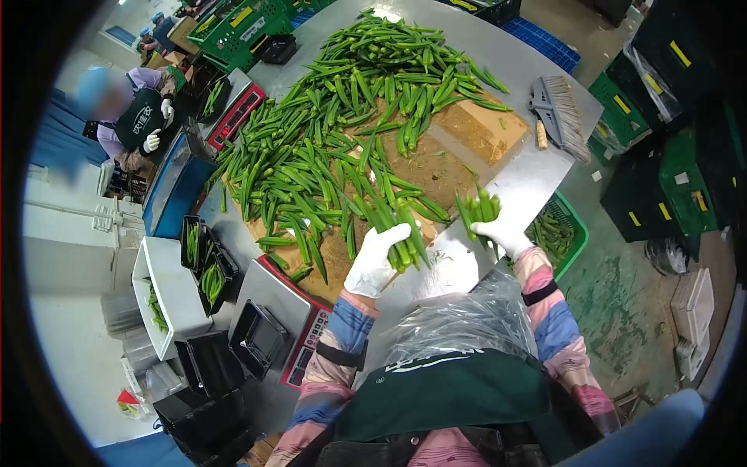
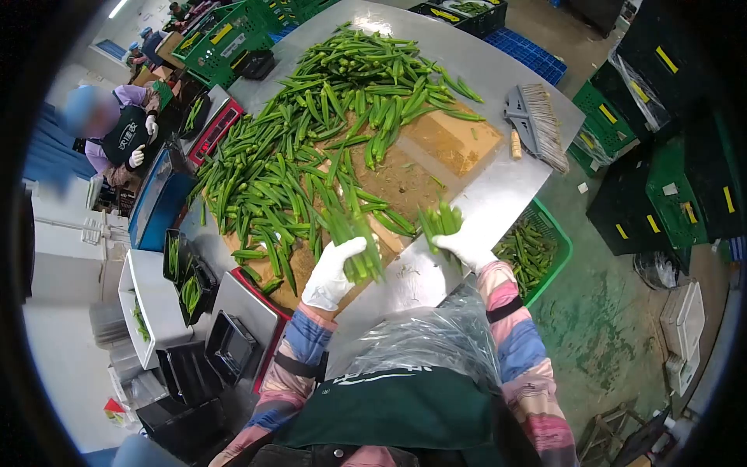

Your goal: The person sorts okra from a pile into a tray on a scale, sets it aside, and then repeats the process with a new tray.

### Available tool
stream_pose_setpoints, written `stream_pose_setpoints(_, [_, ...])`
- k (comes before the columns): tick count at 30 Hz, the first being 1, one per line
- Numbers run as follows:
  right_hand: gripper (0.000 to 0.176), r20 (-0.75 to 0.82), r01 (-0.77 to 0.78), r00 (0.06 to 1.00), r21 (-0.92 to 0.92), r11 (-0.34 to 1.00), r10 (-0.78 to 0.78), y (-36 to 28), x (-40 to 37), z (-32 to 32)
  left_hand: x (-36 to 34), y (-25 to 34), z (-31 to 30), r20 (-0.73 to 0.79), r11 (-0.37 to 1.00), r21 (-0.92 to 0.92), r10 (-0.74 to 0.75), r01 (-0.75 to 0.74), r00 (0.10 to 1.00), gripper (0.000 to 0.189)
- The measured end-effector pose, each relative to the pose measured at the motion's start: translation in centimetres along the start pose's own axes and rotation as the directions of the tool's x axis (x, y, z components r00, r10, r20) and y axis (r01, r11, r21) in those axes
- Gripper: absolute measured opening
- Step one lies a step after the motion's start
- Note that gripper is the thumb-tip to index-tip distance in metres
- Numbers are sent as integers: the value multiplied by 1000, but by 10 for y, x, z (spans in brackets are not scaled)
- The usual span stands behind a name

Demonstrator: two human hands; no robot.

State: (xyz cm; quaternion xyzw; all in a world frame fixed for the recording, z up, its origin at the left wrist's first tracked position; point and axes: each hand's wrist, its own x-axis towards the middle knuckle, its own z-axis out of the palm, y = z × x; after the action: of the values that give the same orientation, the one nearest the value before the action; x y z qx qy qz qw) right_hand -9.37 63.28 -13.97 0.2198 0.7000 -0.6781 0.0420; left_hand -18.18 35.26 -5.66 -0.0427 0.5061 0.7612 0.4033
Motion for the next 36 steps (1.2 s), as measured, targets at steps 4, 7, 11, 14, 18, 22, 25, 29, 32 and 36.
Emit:
stream_pose_setpoints(4, [73,-252,-176,966,-507,844,50,51,-8,2,-18,-23,-13,-122,1000,13,-8,10,993,30])
stream_pose_setpoints(7, [67,-235,-69,971,-96,993,45,86,-7,-2,-35,-33,-19,-154,1000,9,-18,19,988,34])
stream_pose_setpoints(11, [66,-334,-111,943,-316,942,-1,70,-21,-22,-44,-48,-33,-224,998,-43,-52,43,973,36])
stream_pose_setpoints(14, [64,-470,-223,882,-361,905,30,52,-31,-36,-52,-48,-34,-243,998,-35,-59,52,968,35])
stream_pose_setpoints(18, [63,-506,-167,858,-433,886,-86,57,-32,-39,-54,-51,-34,-237,998,-31,-52,46,970,34])
stream_pose_setpoints(22, [65,-457,-223,887,-549,805,-66,40,-30,-24,-54,-52,-30,-229,998,-18,-56,54,972,34])
stream_pose_setpoints(25, [52,-370,62,922,-139,988,-110,37,-25,-22,-54,-48,-26,-224,999,1,-50,52,973,34])
stream_pose_setpoints(29, [46,-194,102,975,-29,994,-106,46,-17,-45,-54,-56,-34,-211,996,-35,-88,83,973,35])
stream_pose_setpoints(32, [53,-350,-223,936,-663,715,-32,27,-23,-41,-53,-55,-30,-196,993,-32,-116,111,974,35])
stream_pose_setpoints(36, [58,-379,-128,911,-637,760,-164,42,-24,-39,-56,-50,-22,-178,995,-59,-87,78,980,33])
